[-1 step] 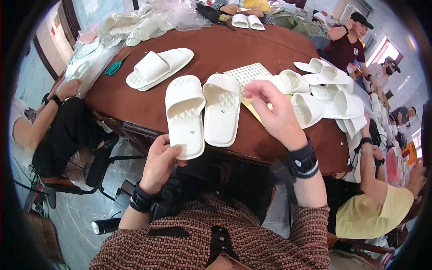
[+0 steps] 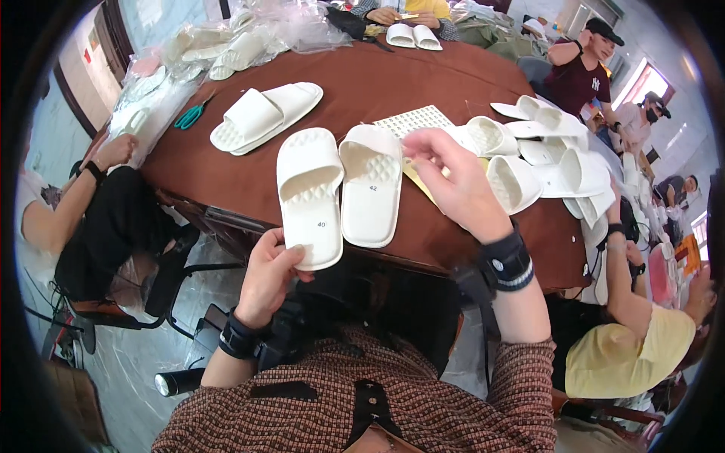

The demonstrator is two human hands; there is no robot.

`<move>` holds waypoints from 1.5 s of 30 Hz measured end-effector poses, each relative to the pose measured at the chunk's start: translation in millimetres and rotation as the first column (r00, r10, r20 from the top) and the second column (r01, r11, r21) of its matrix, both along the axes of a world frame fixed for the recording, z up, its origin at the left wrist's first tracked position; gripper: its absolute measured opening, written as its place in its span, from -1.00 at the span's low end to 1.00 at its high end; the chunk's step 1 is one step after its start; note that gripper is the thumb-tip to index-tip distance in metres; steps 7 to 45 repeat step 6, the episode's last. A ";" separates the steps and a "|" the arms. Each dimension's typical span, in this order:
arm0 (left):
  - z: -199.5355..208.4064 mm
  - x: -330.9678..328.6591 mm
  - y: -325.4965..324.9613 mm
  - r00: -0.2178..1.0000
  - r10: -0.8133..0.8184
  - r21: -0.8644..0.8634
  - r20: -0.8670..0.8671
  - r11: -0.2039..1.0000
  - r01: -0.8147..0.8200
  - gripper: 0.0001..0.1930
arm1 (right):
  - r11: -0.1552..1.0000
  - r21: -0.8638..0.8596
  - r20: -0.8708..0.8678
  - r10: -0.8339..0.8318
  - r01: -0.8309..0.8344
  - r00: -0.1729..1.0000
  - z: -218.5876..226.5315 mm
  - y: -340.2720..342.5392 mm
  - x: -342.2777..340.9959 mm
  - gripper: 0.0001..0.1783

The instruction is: Inspecting and sorting white foam slippers at a manufacturing station.

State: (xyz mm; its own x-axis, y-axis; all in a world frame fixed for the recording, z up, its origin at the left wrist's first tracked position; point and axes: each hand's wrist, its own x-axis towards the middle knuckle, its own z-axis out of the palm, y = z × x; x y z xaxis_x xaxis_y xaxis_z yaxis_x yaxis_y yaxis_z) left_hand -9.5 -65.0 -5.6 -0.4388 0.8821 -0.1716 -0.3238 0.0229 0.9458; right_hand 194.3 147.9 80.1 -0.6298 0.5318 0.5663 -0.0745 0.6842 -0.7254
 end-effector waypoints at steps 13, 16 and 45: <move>-8.7 -2.6 -3.5 0.999 -0.031 0.001 0.041 1.000 0.031 -0.62 | 0.990 0.141 0.347 -0.079 0.032 0.935 -12.3 46.3 -39.4 -0.64; -8.7 -2.6 -3.5 0.999 -0.031 0.001 0.041 1.000 0.031 -0.62 | 0.990 0.141 0.347 -0.079 0.032 0.935 -12.3 46.3 -39.4 -0.64; -8.7 -2.6 -3.5 0.999 -0.031 0.001 0.041 1.000 0.031 -0.62 | 0.990 0.141 0.347 -0.079 0.032 0.935 -12.3 46.3 -39.4 -0.64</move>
